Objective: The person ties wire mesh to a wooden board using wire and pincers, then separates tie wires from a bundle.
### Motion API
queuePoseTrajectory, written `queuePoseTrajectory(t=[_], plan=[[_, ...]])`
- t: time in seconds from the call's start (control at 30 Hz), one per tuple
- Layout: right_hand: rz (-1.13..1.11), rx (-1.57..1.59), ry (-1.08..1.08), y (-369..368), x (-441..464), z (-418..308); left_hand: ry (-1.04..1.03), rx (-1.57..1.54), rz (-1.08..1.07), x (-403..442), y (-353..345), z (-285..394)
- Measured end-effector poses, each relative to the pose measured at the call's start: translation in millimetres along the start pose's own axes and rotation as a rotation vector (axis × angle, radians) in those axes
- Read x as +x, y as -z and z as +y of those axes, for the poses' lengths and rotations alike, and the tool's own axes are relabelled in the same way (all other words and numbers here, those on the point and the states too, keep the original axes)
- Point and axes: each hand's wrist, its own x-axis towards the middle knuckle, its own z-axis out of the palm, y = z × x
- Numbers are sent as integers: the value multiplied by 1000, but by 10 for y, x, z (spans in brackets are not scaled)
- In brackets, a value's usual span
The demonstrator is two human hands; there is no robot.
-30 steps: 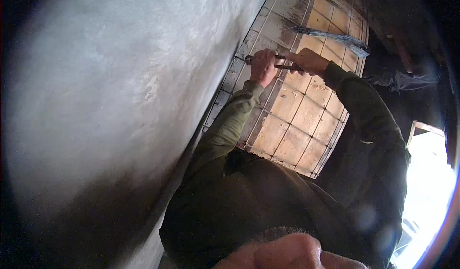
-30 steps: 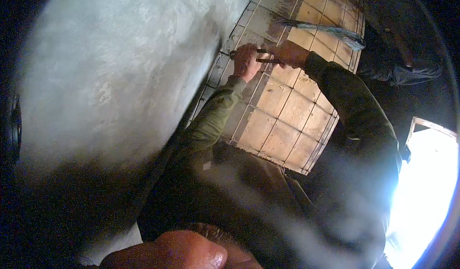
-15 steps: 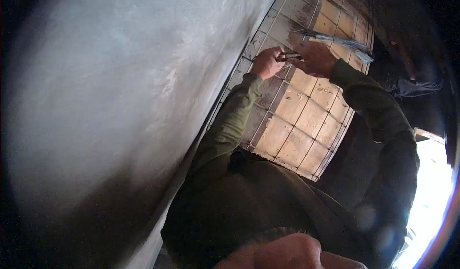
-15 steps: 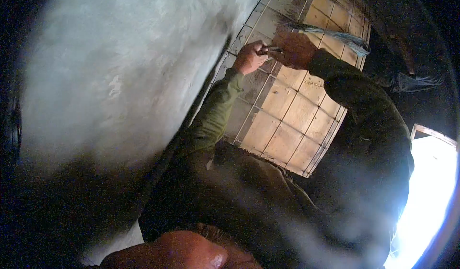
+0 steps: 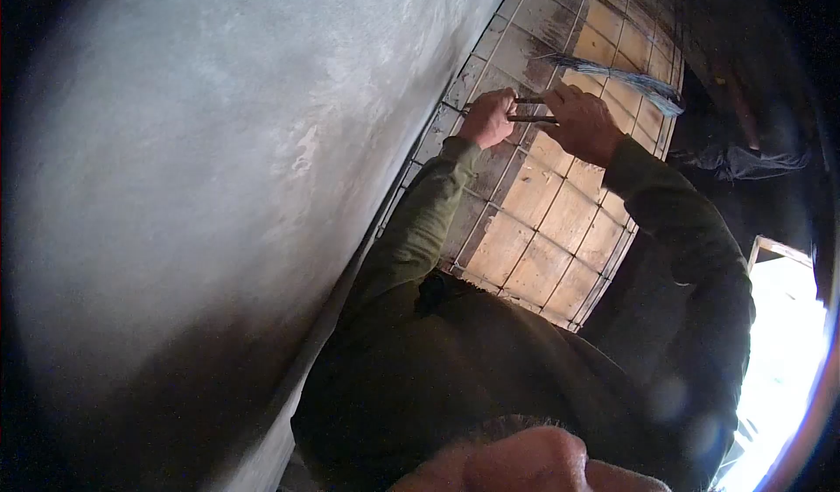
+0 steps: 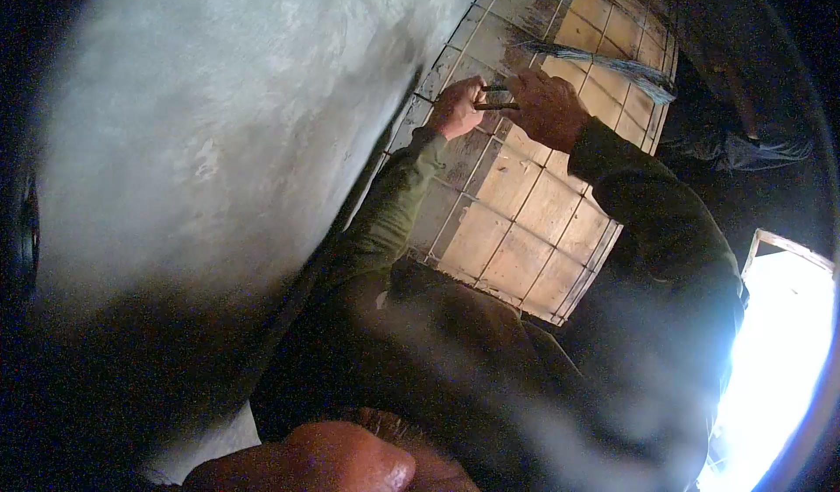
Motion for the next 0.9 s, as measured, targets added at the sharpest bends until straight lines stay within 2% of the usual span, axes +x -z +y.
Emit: queuePoseTrajectory(t=[0.07, 0.17, 0.23, 0.27, 0.33, 0.37, 0.43, 0.47, 0.5, 0.57, 0.6, 0.7, 0.73, 0.77, 0.83, 0.9], plan=[[-47, -5, 39, -18, 30, 49, 27, 25, -38, -4, 15, 8], [-64, 105, 55, -30, 34, 93, -67, 73, 28, -44, -20, -6], [-14, 199, 53, -92, 15, 114, -182, 151, 179, -130, -9, 95], [-14, 197, 52, -147, 18, 124, -184, 150, 179, -145, -4, 144], [-311, 436, -163, -255, 34, 142, -216, 253, 326, -159, -23, 174], [-318, 443, -164, -290, 4, 162, -208, 252, 320, -193, -41, 194], [-454, 826, -295, -295, -11, 246, -252, 253, 303, -202, -183, 121], [-462, 790, -239, -290, -33, 261, -196, 305, 243, -186, -248, 43], [-458, 789, -244, -272, -59, 244, -201, 302, 241, -140, -221, 48], [-124, 433, -315, -274, -121, 132, -136, 249, 99, -89, -141, 38], [1, 295, -198, 16, -114, -42, -137, 218, 156, -24, -123, 32], [-18, 155, -75, 40, -67, 45, -59, 67, 54, 7, 21, 99], [64, 229, 26, -15, -48, 102, -47, -4, 29, -5, 63, 127], [65, 227, 27, -53, 13, 182, -50, -4, 30, 1, 81, 171], [-416, 496, -191, -183, 122, 317, -182, 93, 217, -20, 110, 242], [-28, 669, 139, -288, 129, 304, -186, 173, 244, -84, 26, 198]])
